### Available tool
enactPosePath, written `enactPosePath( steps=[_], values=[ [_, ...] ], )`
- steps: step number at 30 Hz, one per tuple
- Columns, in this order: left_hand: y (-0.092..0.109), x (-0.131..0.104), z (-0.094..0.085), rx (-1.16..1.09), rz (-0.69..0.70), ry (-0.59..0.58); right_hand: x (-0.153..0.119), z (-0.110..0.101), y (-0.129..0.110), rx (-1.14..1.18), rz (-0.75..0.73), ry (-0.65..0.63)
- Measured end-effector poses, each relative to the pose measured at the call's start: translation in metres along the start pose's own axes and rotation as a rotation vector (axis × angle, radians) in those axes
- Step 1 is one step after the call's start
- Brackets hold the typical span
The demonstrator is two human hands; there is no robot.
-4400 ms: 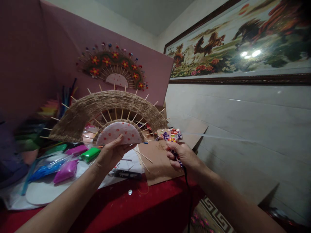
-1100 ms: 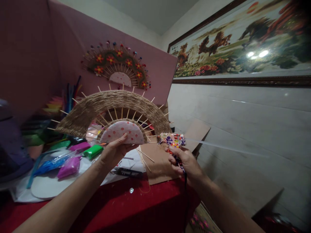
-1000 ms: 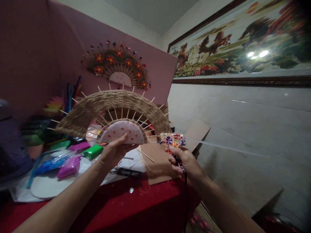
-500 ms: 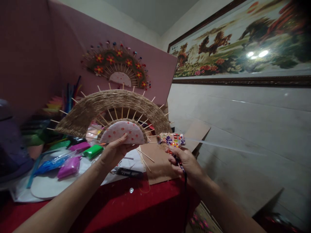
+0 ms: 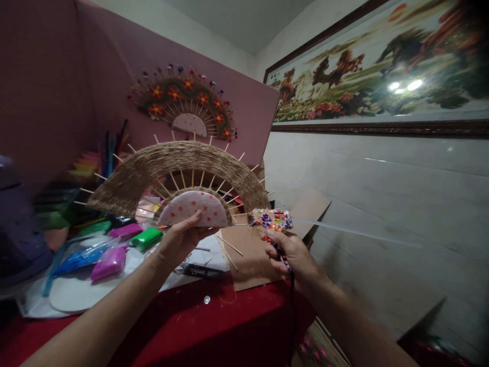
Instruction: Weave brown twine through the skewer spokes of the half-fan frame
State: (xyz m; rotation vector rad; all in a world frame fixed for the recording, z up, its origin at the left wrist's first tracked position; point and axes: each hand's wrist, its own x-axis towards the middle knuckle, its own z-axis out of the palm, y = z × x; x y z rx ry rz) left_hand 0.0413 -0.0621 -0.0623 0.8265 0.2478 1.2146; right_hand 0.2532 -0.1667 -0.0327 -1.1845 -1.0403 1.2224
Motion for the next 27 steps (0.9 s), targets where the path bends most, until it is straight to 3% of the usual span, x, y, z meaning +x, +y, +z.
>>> enactPosePath(
  steps=[27],
  values=[
    [-0.0007, 0.0007, -0.0025, -0.001, -0.012, -0.016, -0.0006, 0.0018, -0.0004, 0.017, 0.017, 0.016]
  ],
)
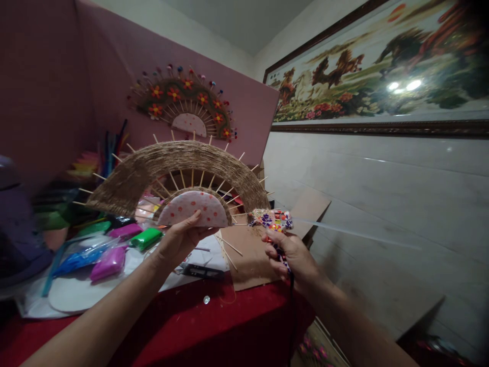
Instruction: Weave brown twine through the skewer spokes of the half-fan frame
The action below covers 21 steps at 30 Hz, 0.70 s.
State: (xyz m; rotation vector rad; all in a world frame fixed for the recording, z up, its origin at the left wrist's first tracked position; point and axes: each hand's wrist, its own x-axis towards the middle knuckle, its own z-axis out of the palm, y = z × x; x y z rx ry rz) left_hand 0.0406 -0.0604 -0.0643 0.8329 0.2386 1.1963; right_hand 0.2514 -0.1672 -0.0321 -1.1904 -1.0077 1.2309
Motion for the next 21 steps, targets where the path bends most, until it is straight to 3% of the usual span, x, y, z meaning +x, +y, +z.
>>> enactPosePath(
  steps=[21],
  values=[
    [0.0003, -0.0003, 0.0023, -0.011, -0.001, 0.016, -0.0024, 0.001, -0.0004, 0.039, -0.013, 0.005]
  ],
)
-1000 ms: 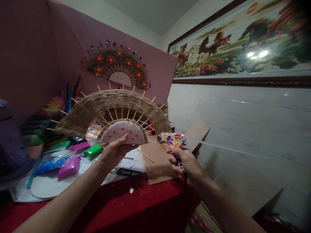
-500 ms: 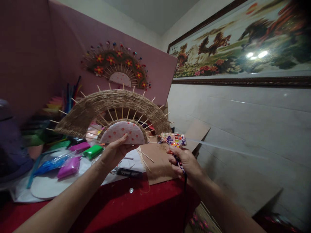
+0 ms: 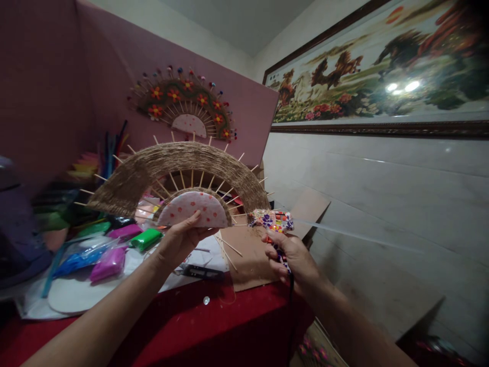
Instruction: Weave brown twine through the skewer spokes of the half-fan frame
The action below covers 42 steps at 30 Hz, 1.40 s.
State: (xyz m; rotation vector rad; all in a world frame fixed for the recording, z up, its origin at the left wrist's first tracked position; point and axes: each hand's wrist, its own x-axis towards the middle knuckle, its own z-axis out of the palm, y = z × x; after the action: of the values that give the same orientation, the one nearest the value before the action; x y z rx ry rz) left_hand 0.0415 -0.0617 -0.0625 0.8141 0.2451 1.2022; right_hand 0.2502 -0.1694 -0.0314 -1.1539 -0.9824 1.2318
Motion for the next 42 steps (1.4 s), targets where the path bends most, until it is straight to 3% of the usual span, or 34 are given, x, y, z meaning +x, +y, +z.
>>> enactPosePath(
  steps=[29, 42],
  values=[
    [0.0, -0.001, 0.001, 0.001, 0.013, -0.021, -0.001, 0.001, 0.0, -0.034, 0.024, 0.006],
    [0.001, 0.0, 0.001, -0.007, 0.009, 0.015, -0.006, -0.009, 0.004, 0.158, -0.073, -0.066]
  ],
)
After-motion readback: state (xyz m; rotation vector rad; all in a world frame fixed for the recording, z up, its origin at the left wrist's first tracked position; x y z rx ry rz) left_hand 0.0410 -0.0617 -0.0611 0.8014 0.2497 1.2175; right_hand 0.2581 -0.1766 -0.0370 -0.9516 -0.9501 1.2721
